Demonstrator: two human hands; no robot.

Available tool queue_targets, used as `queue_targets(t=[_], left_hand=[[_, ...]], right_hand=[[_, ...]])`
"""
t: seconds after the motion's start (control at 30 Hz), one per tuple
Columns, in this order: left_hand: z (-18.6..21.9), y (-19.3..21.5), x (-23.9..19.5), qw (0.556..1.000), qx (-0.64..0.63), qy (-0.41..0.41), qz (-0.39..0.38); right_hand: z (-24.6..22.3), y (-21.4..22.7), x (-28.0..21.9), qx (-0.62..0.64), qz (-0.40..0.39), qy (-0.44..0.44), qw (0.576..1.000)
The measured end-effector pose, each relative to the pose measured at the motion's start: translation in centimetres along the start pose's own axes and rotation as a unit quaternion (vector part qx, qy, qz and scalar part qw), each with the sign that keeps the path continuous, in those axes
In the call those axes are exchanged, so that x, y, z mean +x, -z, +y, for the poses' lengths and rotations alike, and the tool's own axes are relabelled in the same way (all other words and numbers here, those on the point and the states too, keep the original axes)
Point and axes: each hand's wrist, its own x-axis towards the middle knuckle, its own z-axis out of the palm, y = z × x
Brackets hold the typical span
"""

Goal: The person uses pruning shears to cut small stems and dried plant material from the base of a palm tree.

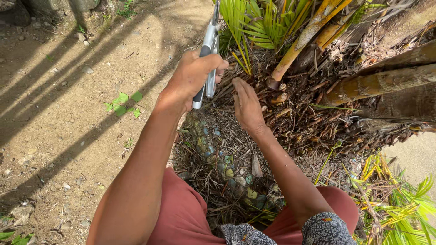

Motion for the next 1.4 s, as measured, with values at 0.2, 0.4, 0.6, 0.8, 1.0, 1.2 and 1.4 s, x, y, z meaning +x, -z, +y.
queue_targets(t=[0.2,0.4,0.6,0.8,1.0,1.2,1.4], left_hand=[[0.0,1.1,-1.0,1.000,-0.003,0.011,0.023],[-1.6,2.2,-1.0,0.998,-0.048,0.038,0.018],[-1.9,4.2,-0.5,0.997,-0.066,0.034,0.028],[-0.7,4.7,-0.8,0.993,-0.114,-0.011,0.033],[-0.6,0.6,-0.3,0.990,-0.142,-0.019,0.007],[-0.3,-1.5,-0.4,0.996,-0.084,-0.016,0.006],[-0.1,-0.8,-1.1,0.999,-0.029,-0.015,0.022]], right_hand=[[6.1,-2.9,3.8,0.085,0.052,-0.169,0.981],[4.8,-5.7,5.5,0.025,0.133,-0.266,0.954],[5.2,-5.7,6.2,-0.016,0.123,-0.258,0.958],[3.3,-6.7,5.0,-0.039,0.021,-0.263,0.964],[3.8,-4.4,6.0,-0.181,-0.068,-0.170,0.966],[5.3,1.1,10.0,-0.548,-0.144,0.015,0.824],[9.7,-0.7,11.5,-0.534,-0.166,0.003,0.829]])
